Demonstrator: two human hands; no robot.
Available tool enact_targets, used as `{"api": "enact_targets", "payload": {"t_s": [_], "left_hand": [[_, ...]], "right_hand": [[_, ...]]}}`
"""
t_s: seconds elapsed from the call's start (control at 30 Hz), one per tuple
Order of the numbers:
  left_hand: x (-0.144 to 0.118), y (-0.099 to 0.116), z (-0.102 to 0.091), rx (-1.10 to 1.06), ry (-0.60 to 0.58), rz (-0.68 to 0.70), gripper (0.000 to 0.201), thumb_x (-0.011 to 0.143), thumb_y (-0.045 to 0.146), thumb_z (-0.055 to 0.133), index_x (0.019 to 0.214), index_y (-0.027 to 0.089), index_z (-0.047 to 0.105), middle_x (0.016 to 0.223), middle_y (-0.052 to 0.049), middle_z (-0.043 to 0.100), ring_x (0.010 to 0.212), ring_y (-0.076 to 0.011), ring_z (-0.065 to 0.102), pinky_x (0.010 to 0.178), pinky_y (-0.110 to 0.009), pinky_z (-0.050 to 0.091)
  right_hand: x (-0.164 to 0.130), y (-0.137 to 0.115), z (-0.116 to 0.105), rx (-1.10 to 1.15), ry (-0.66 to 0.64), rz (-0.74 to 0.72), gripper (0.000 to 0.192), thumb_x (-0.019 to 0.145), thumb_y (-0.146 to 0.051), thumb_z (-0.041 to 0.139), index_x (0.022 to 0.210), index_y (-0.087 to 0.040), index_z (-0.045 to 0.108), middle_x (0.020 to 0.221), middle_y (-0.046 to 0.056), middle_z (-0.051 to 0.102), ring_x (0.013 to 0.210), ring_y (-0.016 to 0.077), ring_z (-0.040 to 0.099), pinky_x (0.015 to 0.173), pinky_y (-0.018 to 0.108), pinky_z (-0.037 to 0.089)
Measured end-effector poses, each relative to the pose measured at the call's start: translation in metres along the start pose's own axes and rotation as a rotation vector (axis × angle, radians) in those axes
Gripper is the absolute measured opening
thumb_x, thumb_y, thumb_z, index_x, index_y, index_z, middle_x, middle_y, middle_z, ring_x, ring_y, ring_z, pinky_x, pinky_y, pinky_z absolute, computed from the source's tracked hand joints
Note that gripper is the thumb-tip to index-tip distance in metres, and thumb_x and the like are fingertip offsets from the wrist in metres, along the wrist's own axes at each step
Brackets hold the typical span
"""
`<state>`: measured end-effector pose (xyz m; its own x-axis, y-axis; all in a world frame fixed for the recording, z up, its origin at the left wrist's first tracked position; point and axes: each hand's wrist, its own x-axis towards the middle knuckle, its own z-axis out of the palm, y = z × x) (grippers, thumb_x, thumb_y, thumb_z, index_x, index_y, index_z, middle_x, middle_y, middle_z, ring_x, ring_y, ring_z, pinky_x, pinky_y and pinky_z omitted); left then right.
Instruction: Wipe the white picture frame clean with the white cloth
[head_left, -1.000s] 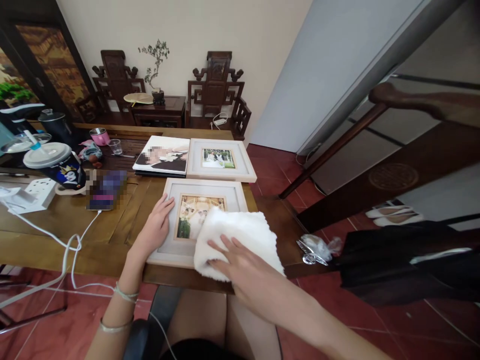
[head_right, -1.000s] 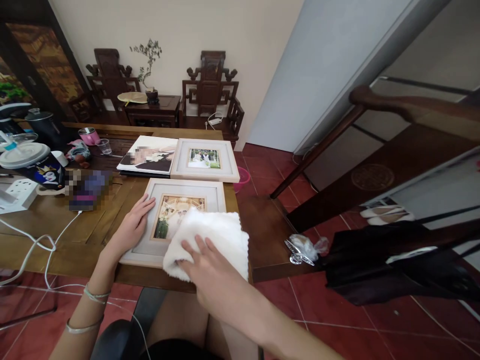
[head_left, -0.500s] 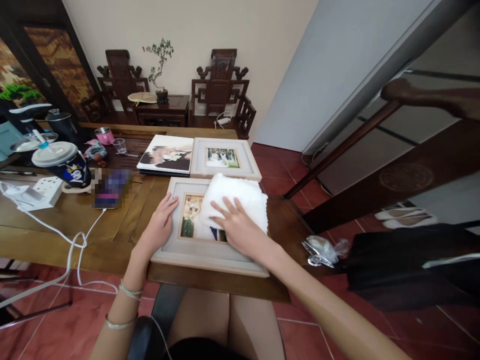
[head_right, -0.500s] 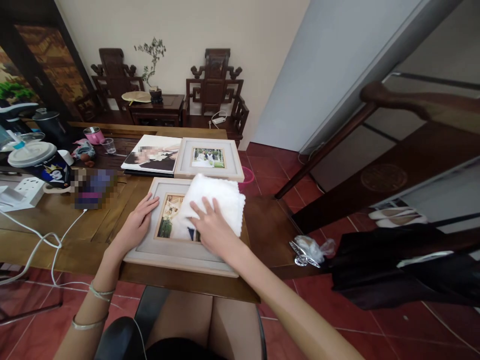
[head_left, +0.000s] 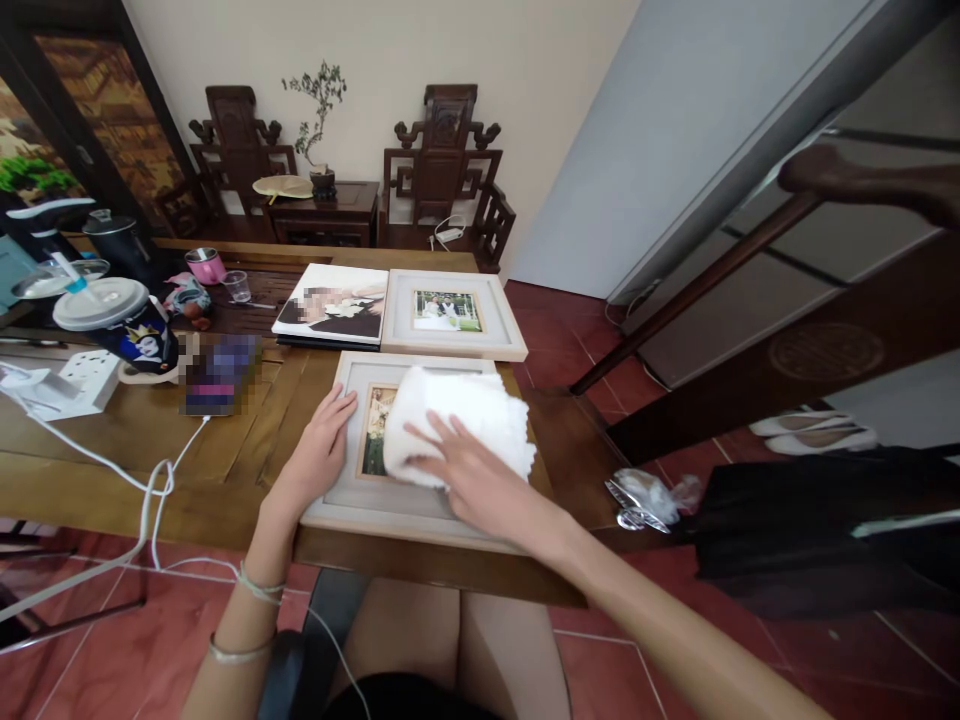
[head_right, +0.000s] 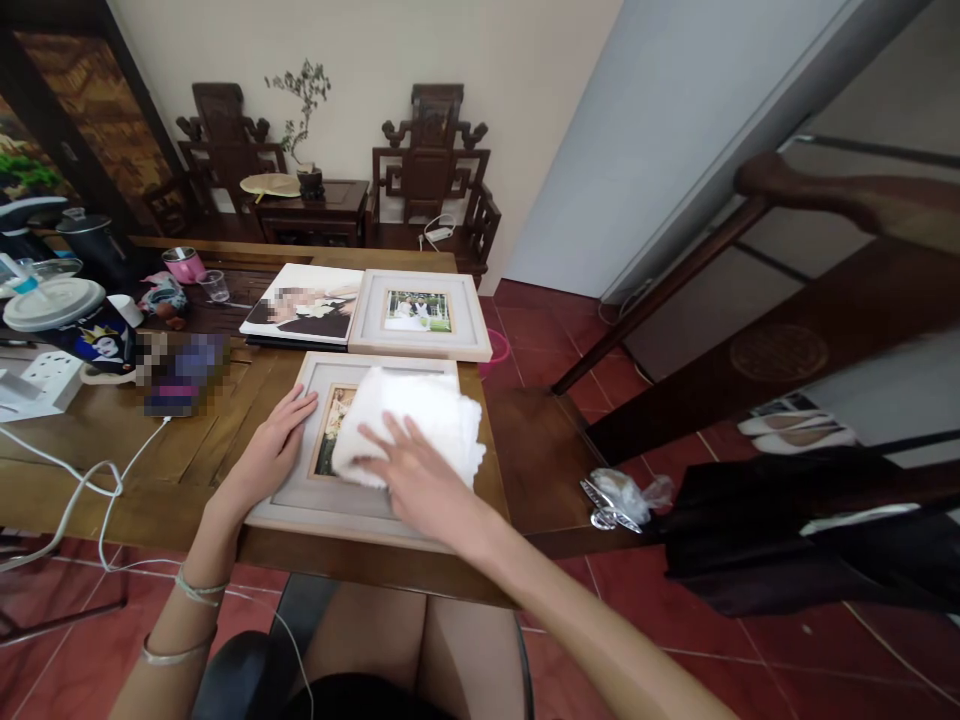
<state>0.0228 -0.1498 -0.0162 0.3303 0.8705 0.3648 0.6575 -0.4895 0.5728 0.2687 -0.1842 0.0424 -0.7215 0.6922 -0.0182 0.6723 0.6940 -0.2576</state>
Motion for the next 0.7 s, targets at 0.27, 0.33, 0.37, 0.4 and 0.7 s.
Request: {"api": "enact_targets", "payload": {"t_s": [0.27,0.33,0.37,0.4,0.7], "left_hand": [[-0.001,-0.001,0.002,-0.039,0.019,-0.011,0.041,0.093,0.016,0.034,0.128,0.016,0.055,0.138,-0.012,0.053,0.140,-0.0226,0.032,0.113,-0.051,0.030],[0.000,-0.002,0.003,-0.042,0.027,-0.007,0.042,0.092,0.016,0.034,0.129,0.016,0.055,0.138,-0.012,0.053,0.140,-0.0227,0.032,0.113,-0.051,0.030],[0.000,-0.003,0.003,-0.042,0.030,-0.006,0.042,0.092,0.016,0.034,0.129,0.016,0.055,0.138,-0.012,0.053,0.140,-0.0227,0.032,0.114,-0.050,0.030],[0.000,-0.003,0.004,-0.040,0.033,-0.008,0.042,0.092,0.016,0.034,0.129,0.015,0.055,0.137,-0.012,0.053,0.140,-0.0227,0.031,0.114,-0.050,0.030],[0.000,0.000,0.001,-0.012,0.027,-0.010,0.043,0.091,0.015,0.036,0.131,0.017,0.053,0.138,-0.011,0.053,0.140,-0.0226,0.032,0.114,-0.049,0.030]], "right_hand": [[0.045,0.041,0.004,-0.223,0.046,0.062,0.070,0.067,0.008,0.044,0.132,-0.016,0.054,0.154,0.011,0.027,0.142,0.0409,0.008,0.106,0.072,0.014],[0.034,0.025,0.001,-0.180,-0.020,0.037,0.071,0.067,0.009,0.043,0.131,-0.017,0.055,0.154,0.010,0.026,0.142,0.0395,0.009,0.108,0.069,0.016],[0.025,0.015,-0.002,-0.143,-0.066,0.028,0.072,0.066,0.009,0.042,0.131,-0.018,0.055,0.154,0.010,0.027,0.142,0.0388,0.010,0.109,0.068,0.017],[0.015,0.004,-0.005,-0.098,-0.118,0.019,0.073,0.065,0.010,0.042,0.131,-0.019,0.055,0.154,0.009,0.027,0.142,0.0385,0.011,0.109,0.067,0.018],[-0.036,-0.049,-0.032,0.197,-0.298,-0.145,0.077,0.062,0.009,0.040,0.128,-0.026,0.057,0.152,0.002,0.032,0.142,0.0313,0.018,0.112,0.058,0.025]]}}
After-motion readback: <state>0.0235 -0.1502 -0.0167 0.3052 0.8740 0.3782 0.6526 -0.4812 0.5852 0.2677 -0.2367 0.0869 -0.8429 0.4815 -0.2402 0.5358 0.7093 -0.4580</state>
